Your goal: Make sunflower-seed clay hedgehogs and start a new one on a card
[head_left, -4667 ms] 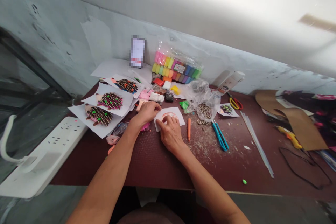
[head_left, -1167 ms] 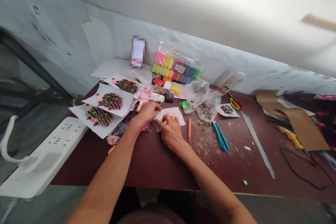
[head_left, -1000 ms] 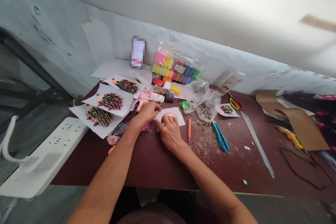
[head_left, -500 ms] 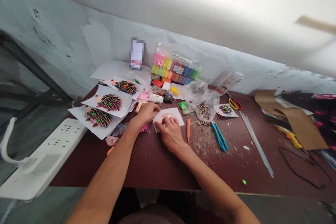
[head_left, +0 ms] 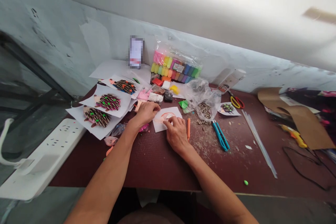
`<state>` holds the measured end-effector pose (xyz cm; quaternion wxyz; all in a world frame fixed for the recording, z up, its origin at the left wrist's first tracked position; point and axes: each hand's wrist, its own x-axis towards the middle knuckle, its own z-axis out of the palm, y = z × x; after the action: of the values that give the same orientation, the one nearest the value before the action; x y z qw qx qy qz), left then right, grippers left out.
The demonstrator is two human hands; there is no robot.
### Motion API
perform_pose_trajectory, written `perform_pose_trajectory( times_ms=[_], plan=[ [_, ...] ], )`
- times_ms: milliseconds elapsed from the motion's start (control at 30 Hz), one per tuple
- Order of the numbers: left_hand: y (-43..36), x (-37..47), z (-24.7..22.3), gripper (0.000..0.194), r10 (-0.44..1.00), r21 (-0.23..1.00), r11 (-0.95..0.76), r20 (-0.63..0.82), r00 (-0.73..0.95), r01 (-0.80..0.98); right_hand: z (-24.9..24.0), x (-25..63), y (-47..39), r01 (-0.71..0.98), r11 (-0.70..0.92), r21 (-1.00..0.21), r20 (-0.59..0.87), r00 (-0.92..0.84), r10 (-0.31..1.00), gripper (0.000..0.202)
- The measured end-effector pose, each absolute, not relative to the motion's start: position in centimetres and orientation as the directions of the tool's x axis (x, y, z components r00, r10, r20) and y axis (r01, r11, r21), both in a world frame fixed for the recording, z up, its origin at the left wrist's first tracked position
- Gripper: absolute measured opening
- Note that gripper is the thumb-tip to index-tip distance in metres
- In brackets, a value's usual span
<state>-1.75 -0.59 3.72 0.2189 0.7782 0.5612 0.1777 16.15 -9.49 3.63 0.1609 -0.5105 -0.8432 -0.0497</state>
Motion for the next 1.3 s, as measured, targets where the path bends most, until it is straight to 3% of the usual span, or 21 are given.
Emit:
perform_pose_trajectory(
  times_ms=[200,467,633,833,1033,1300],
  plan=[
    [-0.64,-1.79,3.86,0.035,0.949,0.521,-0.279,0.019,0.315,0.807,3.28,16.42,-10.00,0.863,0.501,-0.069,0.303,-0.460,0.835,0.024],
    [-0.74,-1.77,4.12,0.036,0.947,0.508,-0.277,0.002,0.320,0.816,3.47,16.11,-9.73,0.884,0.460,-0.083,0.223,-0.433,0.873,0.035],
    [-0.78,-1.75,4.18,0.035,0.947,0.489,-0.281,0.002,0.321,0.826,3.94,15.88,-9.46,0.893,0.444,-0.075,0.179,-0.426,0.887,0.028],
    [-0.68,-1.83,3.87,0.035,0.949,0.520,-0.273,0.007,0.315,0.809,4.10,16.14,-9.75,0.879,0.459,-0.130,0.240,-0.421,0.875,0.038],
    [-0.71,-1.86,3.81,0.034,0.951,0.536,-0.266,0.011,0.308,0.801,4.03,15.90,-9.83,0.868,0.480,-0.125,0.199,-0.452,0.870,0.030],
    [-0.74,-1.79,4.20,0.034,0.948,0.526,-0.266,-0.009,0.318,0.808,3.96,15.82,-10.11,0.799,0.566,-0.204,0.202,-0.532,0.822,0.037]
  ],
)
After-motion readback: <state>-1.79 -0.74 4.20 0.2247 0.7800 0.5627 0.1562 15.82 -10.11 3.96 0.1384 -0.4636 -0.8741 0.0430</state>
